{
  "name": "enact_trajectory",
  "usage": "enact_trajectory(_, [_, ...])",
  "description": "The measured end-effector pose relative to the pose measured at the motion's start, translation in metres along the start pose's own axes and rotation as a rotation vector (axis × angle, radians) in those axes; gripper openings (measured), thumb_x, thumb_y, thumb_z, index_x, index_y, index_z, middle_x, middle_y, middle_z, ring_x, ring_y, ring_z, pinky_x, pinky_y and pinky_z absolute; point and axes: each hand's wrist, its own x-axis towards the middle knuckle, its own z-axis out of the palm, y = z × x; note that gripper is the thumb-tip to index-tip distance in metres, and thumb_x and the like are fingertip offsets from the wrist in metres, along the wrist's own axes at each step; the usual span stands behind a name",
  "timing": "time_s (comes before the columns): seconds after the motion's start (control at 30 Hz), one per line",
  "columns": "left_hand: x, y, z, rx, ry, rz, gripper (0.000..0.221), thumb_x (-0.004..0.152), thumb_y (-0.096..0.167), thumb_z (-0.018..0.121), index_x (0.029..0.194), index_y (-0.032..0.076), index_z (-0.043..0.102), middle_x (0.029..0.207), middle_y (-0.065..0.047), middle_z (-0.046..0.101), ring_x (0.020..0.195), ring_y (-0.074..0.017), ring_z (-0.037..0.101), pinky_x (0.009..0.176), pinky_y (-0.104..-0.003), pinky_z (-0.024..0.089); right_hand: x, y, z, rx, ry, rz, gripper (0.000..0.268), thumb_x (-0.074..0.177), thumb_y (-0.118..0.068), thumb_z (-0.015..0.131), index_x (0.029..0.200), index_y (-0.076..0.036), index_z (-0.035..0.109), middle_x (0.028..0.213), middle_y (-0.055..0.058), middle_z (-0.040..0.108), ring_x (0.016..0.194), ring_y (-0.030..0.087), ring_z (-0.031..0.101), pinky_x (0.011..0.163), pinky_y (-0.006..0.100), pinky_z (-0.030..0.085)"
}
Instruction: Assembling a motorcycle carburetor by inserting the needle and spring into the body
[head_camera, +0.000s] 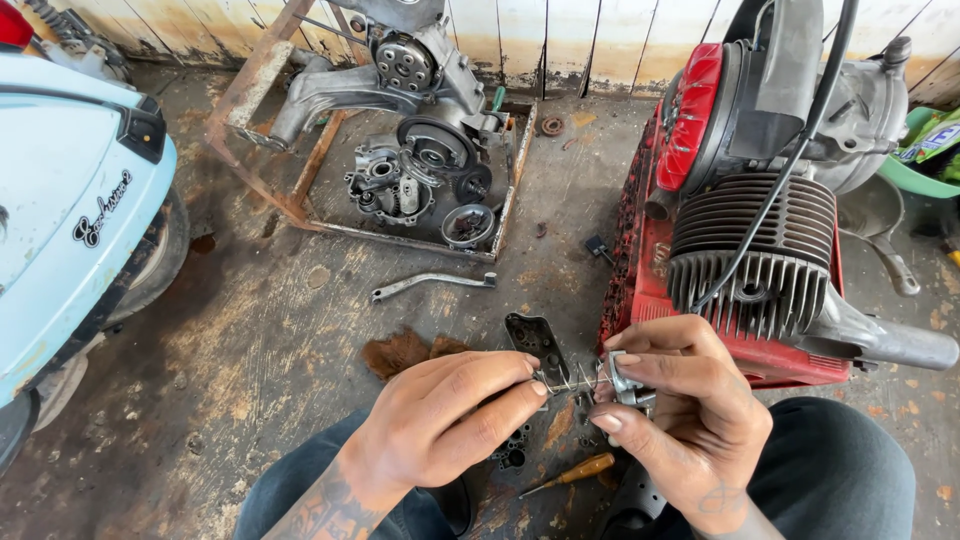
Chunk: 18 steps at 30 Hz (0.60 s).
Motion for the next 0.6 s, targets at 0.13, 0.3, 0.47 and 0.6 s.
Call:
enact_trajectory(0.13, [0.001, 0.001, 0.0, 0.005, 0.006, 0.007, 0.016, 0.088, 0.003, 0.078, 0.103, 0.001, 0.072, 0.109, -0.014, 0.071, 0.088, -0.0258, 0.076, 0.076, -0.035, 0.065, 0.0, -0.001, -0.002, 0.082, 0.001, 0.046, 0.038, 0.074, -0.003, 0.08, 0.107, 0.001, 0.062, 0.119, 0.024, 0.062, 0.102, 0.025, 0.066, 0.092, 0.031, 0.056])
enact_trajectory(0.3, [0.002, 0.002, 0.003, 0.062, 0.049, -0.029, 0.019, 0.085, 0.001, 0.082, 0.101, 0.002, 0.072, 0.107, -0.013, 0.073, 0.083, -0.025, 0.076, 0.069, -0.033, 0.063, 0.006, -0.006, -0.005, 0.006, -0.031, 0.078, 0.04, 0.073, -0.005, 0.078, 0.109, 0.003, 0.061, 0.122, 0.023, 0.062, 0.097, 0.024, 0.068, 0.088, 0.032, 0.06])
enact_trajectory(0.47, [0.007, 0.003, -0.002, 0.064, 0.029, -0.008, 0.017, 0.085, 0.0, 0.081, 0.1, 0.002, 0.072, 0.107, -0.012, 0.071, 0.084, -0.0254, 0.075, 0.071, -0.034, 0.062, 0.009, -0.004, -0.011, 0.037, -0.02, 0.096, 0.044, 0.076, -0.006, 0.075, 0.114, 0.005, 0.058, 0.123, 0.023, 0.061, 0.103, 0.025, 0.067, 0.094, 0.033, 0.058])
enact_trajectory(0.6, [0.012, 0.005, -0.006, 0.077, 0.003, 0.027, 0.011, 0.088, 0.0, 0.078, 0.096, 0.001, 0.071, 0.108, -0.011, 0.068, 0.089, -0.026, 0.075, 0.076, -0.036, 0.063, 0.011, -0.005, -0.02, 0.016, 0.035, 0.099, 0.04, 0.078, 0.002, 0.07, 0.115, 0.003, 0.056, 0.124, 0.023, 0.06, 0.1, 0.026, 0.071, 0.089, 0.031, 0.063])
